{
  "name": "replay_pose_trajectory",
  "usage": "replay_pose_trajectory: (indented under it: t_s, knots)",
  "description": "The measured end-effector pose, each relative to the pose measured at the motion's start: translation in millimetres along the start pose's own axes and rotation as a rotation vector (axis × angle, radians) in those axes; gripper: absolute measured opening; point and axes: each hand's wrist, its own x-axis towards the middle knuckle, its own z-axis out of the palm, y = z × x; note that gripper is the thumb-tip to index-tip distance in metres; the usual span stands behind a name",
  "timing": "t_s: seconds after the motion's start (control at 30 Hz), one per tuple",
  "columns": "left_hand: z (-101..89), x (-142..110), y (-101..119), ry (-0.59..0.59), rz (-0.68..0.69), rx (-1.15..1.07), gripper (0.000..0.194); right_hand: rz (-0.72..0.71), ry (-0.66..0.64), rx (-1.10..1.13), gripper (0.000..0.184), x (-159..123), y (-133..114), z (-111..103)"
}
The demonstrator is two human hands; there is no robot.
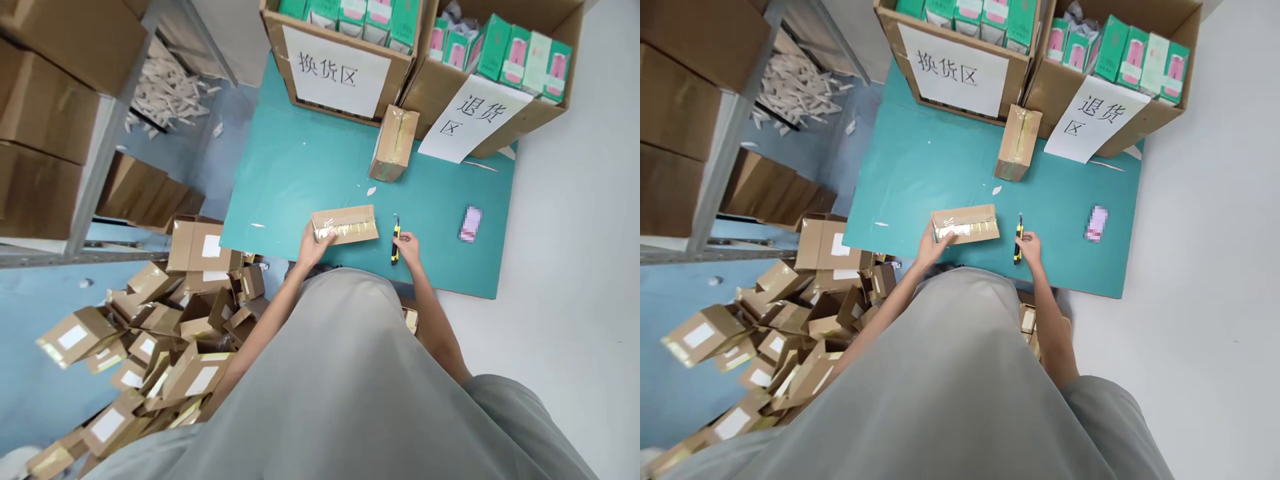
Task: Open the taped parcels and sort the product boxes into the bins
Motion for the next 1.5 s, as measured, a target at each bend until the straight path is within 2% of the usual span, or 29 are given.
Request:
replay_pose_trajectory:
  t_s: [0.1,0.2,0.3,0.5,0.6,0.73,0.83,1.0,1.17,1.5]
  knots:
    - [-0.8,-1.9,-10.8,0.037,-0.036,-0.031,0.110,-0.016,-0.150,0.312,0.031,6.6,-20.9,7.9]
    - [-1.6,0.7,-19.1,-0.012,-0.003,-0.163,0.120,-0.025,-0.270,0.358,0.035,5.6,-36.5,15.3]
    - [-0.2,-2.7,-20.6,-0.046,0.065,-0.244,0.113,-0.014,-0.293,0.289,0.035,-2.4,-43.6,18.5]
    - [1.6,-19.0,-19.4,-0.032,0.113,-0.114,0.081,-0.002,-0.293,0.222,0.042,-18.5,-46.0,4.4]
    - [-4.2,-19.5,-25.8,-0.079,0.089,-0.151,0.071,-0.153,-0.272,0.120,0.048,-18.6,-57.8,-5.6]
    - [-15.8,-12.4,-35.1,-0.170,0.054,-0.221,0.071,-0.531,-0.279,-0.204,0.043,-22.7,-94.0,-4.1]
    - [-21.6,-6.6,-36.7,-0.222,0.044,-0.249,0.074,-0.762,-0.359,-0.558,0.035,-37.3,-129.1,11.4]
    - [-23.4,-3.9,-32.9,-0.240,0.028,-0.289,0.076,-1.085,-0.533,-1.076,0.028,-66.6,-177.9,47.4]
    - [-22.4,-4.7,-32.7,-0.235,0.022,-0.355,0.077,-1.232,-0.592,-1.321,0.032,-76.1,-199.1,69.3]
    - [-21.4,-4.2,-35.5,-0.230,0.016,-0.326,0.078,-1.354,-0.598,-1.335,0.036,-74.9,-201.7,72.9]
